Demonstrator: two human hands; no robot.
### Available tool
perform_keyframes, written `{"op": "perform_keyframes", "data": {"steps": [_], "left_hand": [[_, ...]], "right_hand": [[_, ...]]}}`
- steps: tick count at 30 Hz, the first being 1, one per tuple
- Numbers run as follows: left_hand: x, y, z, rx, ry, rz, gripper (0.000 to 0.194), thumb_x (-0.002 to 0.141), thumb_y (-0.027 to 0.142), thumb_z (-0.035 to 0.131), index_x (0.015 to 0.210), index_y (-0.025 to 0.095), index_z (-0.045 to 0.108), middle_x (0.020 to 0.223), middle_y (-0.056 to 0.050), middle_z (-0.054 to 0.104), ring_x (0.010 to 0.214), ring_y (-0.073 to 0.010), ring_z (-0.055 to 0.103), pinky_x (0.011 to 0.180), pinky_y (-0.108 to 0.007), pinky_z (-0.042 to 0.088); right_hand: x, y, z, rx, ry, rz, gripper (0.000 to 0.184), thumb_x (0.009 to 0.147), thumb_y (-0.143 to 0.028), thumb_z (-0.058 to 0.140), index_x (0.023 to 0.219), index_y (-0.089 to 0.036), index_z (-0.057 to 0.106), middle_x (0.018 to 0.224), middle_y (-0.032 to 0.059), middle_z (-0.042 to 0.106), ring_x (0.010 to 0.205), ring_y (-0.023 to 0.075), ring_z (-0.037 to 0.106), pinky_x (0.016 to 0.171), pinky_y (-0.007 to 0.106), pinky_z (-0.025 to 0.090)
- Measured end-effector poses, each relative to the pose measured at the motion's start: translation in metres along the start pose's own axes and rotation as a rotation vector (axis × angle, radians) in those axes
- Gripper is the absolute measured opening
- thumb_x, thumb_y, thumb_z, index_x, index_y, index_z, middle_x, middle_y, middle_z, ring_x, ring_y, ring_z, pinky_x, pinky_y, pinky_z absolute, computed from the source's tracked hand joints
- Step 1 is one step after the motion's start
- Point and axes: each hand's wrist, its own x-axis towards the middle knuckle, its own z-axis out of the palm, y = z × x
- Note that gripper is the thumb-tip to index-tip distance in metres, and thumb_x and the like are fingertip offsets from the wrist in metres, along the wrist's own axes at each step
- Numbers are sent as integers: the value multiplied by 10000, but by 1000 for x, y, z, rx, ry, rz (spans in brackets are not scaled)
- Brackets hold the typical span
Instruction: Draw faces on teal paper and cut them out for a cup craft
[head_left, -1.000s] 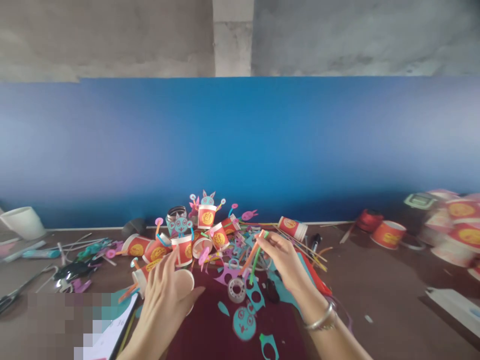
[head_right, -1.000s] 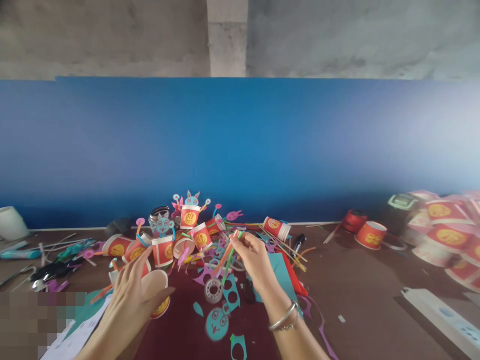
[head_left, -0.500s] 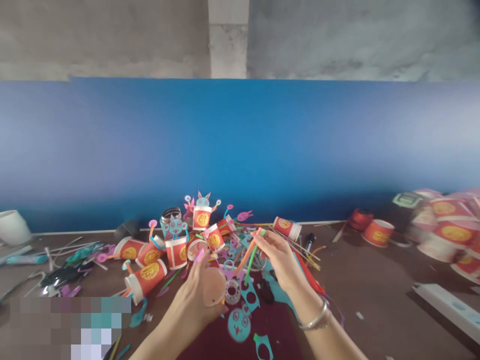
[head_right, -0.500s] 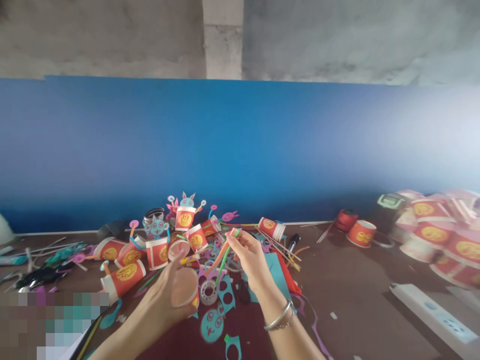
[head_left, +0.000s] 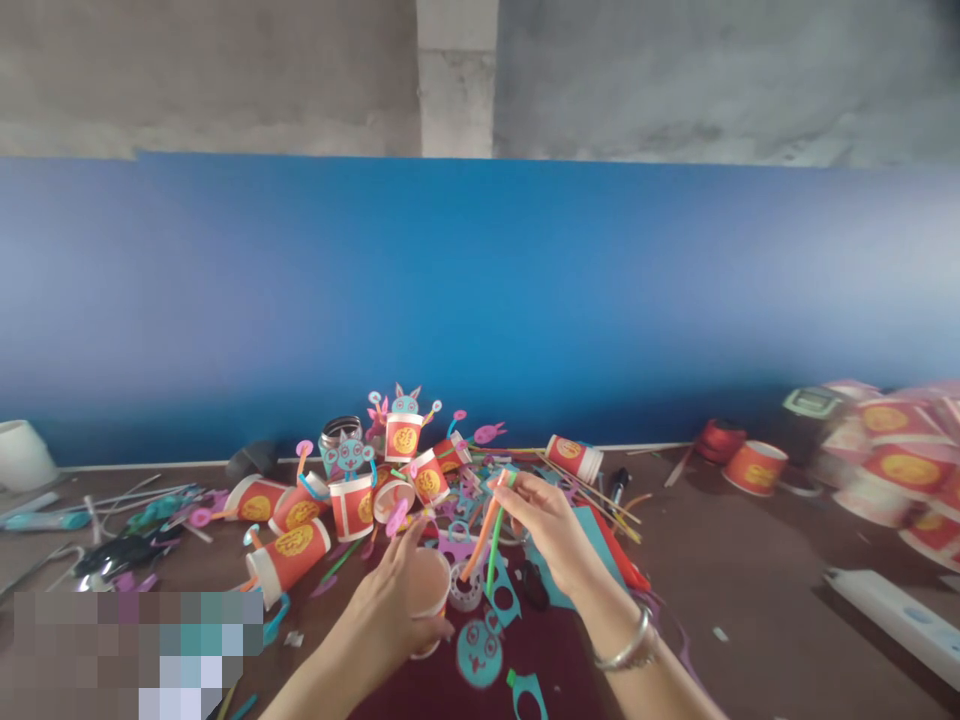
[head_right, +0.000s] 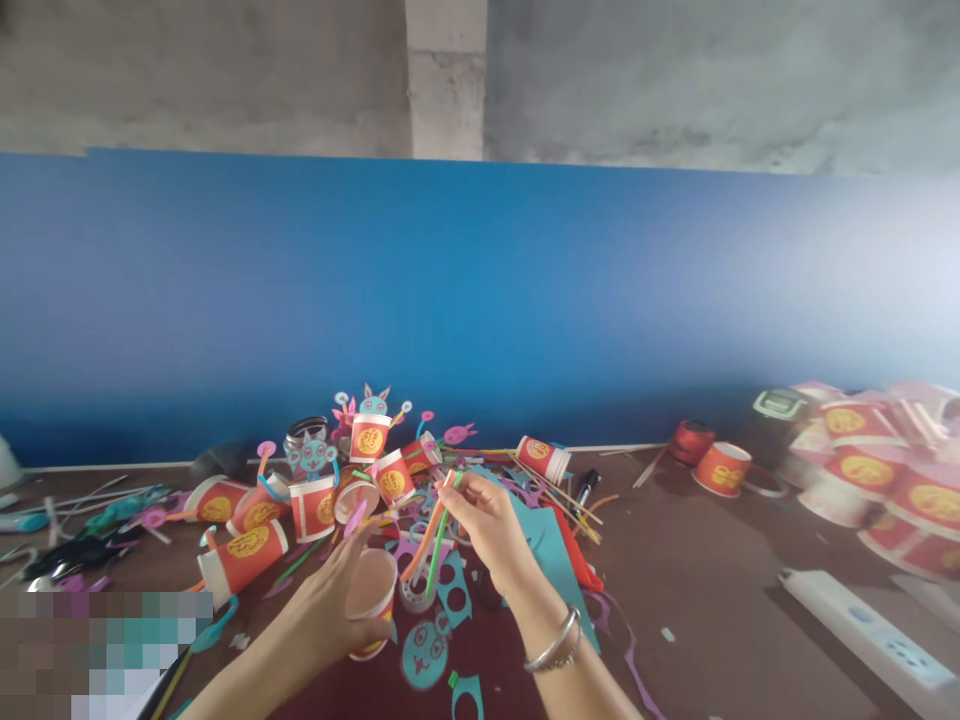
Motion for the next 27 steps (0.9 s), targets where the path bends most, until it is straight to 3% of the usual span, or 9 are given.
{"op": "perform_keyframes", "data": {"steps": [5,9,11,13,18,22,27], "left_hand": [[14,0,19,-74,5,100,963,520,285,732,1378,201,300,1398,-175,368,1264,-346,365,975,-439,350],[17,13,3,-32,-32,135,1076,377,308,810,1351,201,365,1385,-181,380,1302,-423,242,1006,-536,278],[16,24,-9,-115,25,227,891,499,361,769,1309,235,422,1340,-141,449,1256,-370,350,988,-497,322],[15,36,-15,-234,56,257,574,667,405,667,1194,226,526,1191,-114,578,1119,-302,505,924,-428,394],[23,50,2,-399,143,233,146,738,306,610,834,198,628,826,-48,678,792,-218,620,728,-304,452],[26,47,-1,-395,93,295,74,761,235,572,760,202,637,750,-26,667,743,-194,614,693,-272,444],[16,53,-27,-257,-137,464,154,775,222,549,755,236,700,757,-25,663,750,-183,601,667,-261,435]], "right_hand": [[-1,-2,1,5,26,22,322,674,-454,697,814,-165,702,575,-23,507,510,97,375,466,223,272],[0,2,-1,-16,-11,2,307,693,-449,683,806,-163,697,579,-24,518,513,96,391,477,223,287],[1,5,0,-15,-36,-12,312,700,-460,672,794,-164,691,576,-24,522,506,98,395,478,228,292],[1,6,2,-7,-43,-23,317,706,-470,663,775,-162,681,575,-23,526,503,98,398,484,234,301],[-3,2,8,-12,-42,-40,305,718,-465,656,742,-161,663,604,-18,538,549,107,430,514,233,322],[-4,-2,4,-82,-112,-70,287,747,-445,637,715,-161,649,582,-29,514,536,97,404,498,224,298],[-8,-6,-11,-173,-328,-8,262,670,-373,726,557,-154,637,473,-47,481,457,76,368,430,208,246]]}}
